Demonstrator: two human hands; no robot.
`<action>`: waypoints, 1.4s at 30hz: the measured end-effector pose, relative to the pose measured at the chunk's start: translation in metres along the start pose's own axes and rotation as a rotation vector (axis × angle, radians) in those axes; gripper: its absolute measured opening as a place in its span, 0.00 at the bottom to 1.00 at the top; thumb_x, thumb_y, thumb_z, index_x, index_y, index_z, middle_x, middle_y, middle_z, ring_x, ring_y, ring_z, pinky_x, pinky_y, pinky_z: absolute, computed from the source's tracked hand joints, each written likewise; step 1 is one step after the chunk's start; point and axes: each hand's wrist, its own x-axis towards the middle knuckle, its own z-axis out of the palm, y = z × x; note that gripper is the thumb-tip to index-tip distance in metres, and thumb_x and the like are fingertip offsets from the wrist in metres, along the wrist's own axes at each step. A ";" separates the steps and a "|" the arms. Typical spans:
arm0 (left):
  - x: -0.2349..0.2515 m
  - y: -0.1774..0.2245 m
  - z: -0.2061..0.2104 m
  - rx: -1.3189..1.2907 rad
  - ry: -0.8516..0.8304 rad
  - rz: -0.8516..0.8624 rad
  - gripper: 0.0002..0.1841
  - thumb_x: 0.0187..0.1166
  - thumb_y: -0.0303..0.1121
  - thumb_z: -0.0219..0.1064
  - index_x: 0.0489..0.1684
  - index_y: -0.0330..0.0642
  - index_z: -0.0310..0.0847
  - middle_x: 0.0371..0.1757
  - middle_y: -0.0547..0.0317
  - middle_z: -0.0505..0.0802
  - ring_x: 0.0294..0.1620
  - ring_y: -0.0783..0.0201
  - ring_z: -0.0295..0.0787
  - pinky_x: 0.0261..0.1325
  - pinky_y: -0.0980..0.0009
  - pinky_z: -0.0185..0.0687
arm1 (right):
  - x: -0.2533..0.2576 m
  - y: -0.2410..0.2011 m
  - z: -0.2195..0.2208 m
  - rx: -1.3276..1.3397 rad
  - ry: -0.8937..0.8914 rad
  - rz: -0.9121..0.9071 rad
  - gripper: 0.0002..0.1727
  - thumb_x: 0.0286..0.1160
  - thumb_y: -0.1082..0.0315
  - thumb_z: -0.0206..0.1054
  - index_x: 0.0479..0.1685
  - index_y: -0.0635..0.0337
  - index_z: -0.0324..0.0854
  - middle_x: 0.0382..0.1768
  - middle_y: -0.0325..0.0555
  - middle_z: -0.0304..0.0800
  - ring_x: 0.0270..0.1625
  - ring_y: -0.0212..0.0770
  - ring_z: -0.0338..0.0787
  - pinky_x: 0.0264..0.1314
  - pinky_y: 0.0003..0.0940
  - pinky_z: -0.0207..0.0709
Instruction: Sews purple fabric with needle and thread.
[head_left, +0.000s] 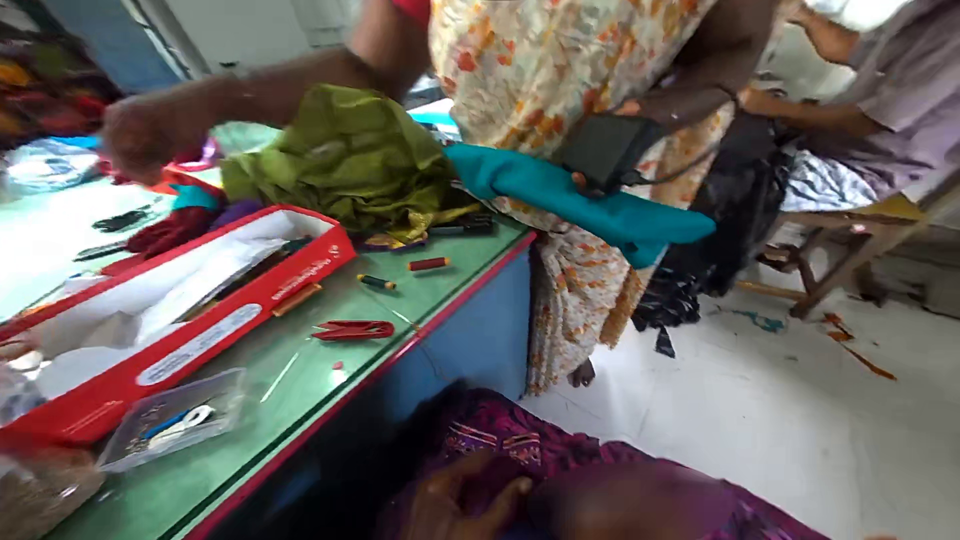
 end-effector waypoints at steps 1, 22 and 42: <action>0.001 0.000 -0.002 0.000 -0.004 -0.003 0.14 0.72 0.39 0.75 0.43 0.34 0.91 0.39 0.66 0.95 0.43 0.83 0.88 0.54 0.79 0.84 | 0.001 0.000 0.001 -0.012 0.003 0.053 0.04 0.90 0.63 0.56 0.54 0.48 0.72 0.43 0.26 0.94 0.43 0.22 0.93 0.45 0.22 0.87; 0.000 -0.002 -0.002 -0.020 0.070 0.241 0.08 0.71 0.25 0.72 0.41 0.29 0.90 0.39 0.63 0.96 0.43 0.88 0.88 0.51 0.87 0.83 | 0.003 0.011 0.018 -0.159 0.181 0.343 0.02 0.85 0.71 0.61 0.44 0.61 0.76 0.22 0.27 0.85 0.23 0.21 0.85 0.31 0.22 0.82; -0.004 0.001 0.000 -0.005 0.060 0.345 0.07 0.72 0.23 0.72 0.41 0.28 0.90 0.40 0.60 0.97 0.44 0.87 0.89 0.53 0.87 0.83 | 0.001 0.011 0.016 -0.158 0.176 0.285 0.03 0.84 0.70 0.62 0.43 0.60 0.76 0.23 0.28 0.85 0.24 0.20 0.85 0.31 0.20 0.81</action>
